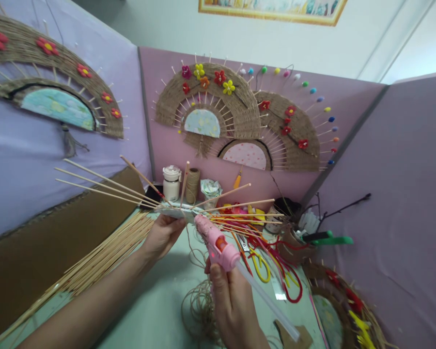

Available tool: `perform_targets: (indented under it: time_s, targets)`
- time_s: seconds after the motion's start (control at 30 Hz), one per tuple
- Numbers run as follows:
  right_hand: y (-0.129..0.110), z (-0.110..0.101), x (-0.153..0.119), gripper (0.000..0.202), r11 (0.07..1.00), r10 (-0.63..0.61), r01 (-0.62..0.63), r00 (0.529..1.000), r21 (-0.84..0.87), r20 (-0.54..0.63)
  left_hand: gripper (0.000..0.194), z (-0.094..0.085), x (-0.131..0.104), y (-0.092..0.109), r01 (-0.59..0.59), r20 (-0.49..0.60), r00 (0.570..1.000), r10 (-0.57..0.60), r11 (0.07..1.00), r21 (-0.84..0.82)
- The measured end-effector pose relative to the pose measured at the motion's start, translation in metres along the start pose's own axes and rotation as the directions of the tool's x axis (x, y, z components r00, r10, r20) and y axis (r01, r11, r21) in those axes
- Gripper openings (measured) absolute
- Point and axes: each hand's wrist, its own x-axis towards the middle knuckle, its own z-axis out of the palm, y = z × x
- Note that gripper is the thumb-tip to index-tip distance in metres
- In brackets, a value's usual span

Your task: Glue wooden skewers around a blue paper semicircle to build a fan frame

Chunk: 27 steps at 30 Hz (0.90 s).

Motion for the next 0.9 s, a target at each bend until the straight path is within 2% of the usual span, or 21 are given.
perform_targets:
  time_s: [0.53, 0.77, 0.9]
  targets:
    - [-0.0005, -0.0001, 0.0016, 0.055, 1.000, 0.022, -0.022, 0.999, 0.018, -0.029, 0.031, -0.0005, -0.0003, 0.0012, 0.014, -0.010, 1.000, -0.014, 1.000, -0.025]
    - [0.0015, -0.0016, 0.0047, 0.053, 1.000, -0.017, 0.016, 0.999, -0.006, -0.041, 0.029, 0.0005, -0.0003, 0.0033, 0.015, 0.018, 1.000, -0.014, 0.999, -0.031]
    - [0.0035, -0.0026, 0.0083, 0.053, 0.995, -0.095, 0.095, 0.995, -0.024, -0.025, 0.030, 0.0005, 0.0002, 0.0037, 0.024, 0.024, 0.999, -0.023, 0.999, -0.034]
